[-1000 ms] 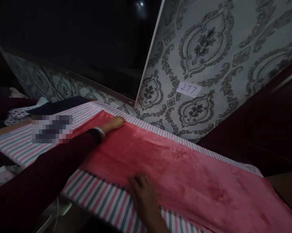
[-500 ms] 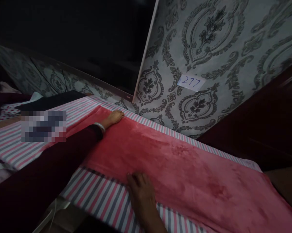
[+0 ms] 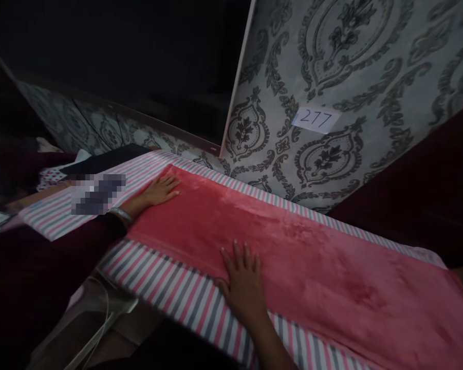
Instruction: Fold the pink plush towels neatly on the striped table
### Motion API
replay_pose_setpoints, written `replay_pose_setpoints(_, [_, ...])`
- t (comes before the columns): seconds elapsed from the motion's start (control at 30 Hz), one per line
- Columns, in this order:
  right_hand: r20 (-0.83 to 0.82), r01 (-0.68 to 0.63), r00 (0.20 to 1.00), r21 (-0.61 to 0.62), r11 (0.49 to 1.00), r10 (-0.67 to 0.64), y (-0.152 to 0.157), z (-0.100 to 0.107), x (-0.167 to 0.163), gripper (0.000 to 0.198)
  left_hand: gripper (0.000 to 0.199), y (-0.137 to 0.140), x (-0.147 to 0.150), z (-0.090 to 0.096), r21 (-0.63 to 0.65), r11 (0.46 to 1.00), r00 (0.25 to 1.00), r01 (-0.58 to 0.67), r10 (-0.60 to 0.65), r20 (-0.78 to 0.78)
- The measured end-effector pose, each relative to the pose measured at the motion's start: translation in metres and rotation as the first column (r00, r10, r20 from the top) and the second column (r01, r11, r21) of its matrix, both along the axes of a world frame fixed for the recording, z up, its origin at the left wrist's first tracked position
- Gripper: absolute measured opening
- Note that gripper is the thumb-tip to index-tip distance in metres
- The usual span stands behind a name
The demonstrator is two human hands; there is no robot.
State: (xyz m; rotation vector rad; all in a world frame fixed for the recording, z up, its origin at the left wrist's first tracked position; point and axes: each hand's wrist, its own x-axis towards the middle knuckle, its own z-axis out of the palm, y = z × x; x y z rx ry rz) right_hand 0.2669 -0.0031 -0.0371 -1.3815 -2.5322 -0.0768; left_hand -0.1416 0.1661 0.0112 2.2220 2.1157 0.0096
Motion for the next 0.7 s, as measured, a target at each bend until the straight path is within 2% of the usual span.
replay_pose_setpoints(0.13, [0.024,0.027,0.999,-0.056,0.998,-0.026,0.000,0.009,-0.003,0.066,0.067,0.000,0.008,0.015,-0.091,0.996,1.000,0.016,-0.015,0.010])
replay_pose_setpoints(0.27, [0.005,0.012,1.000,-0.120,0.993,-0.012,0.003,0.019,0.019,0.059,0.063,-0.018,-0.002,0.029,-0.096,0.995,1.000,-0.010,0.012,0.015])
replay_pose_setpoints(0.33, [-0.032,0.050,0.998,-0.084,0.995,-0.053,0.003,0.022,0.041,0.057,0.061,-0.041,-0.013,0.030,-0.055,0.994,0.995,-0.094,0.095,0.014])
replay_pose_setpoints(0.43, [-0.051,0.173,0.983,-0.012,0.985,-0.174,0.000,0.019,0.070,0.057,0.064,-0.083,-0.025,0.024,0.005,0.973,0.972,-0.230,0.230,0.038])
replay_pose_setpoints(0.53, [0.015,0.229,0.973,-0.011,0.973,-0.229,-0.008,0.009,0.079,0.056,0.063,-0.117,-0.026,0.015,0.112,0.946,0.951,-0.304,0.294,0.092])
replay_pose_setpoints(0.63, [0.057,0.234,0.971,0.000,0.972,-0.234,-0.013,0.000,0.073,0.055,0.061,-0.132,-0.022,0.012,0.174,0.892,0.903,-0.417,0.384,0.194])
replay_pose_setpoints(0.7, [0.053,0.236,0.970,0.012,0.972,-0.237,-0.014,-0.002,0.069,0.055,0.060,-0.132,-0.022,0.013,0.120,0.845,0.838,-0.521,0.479,0.262])
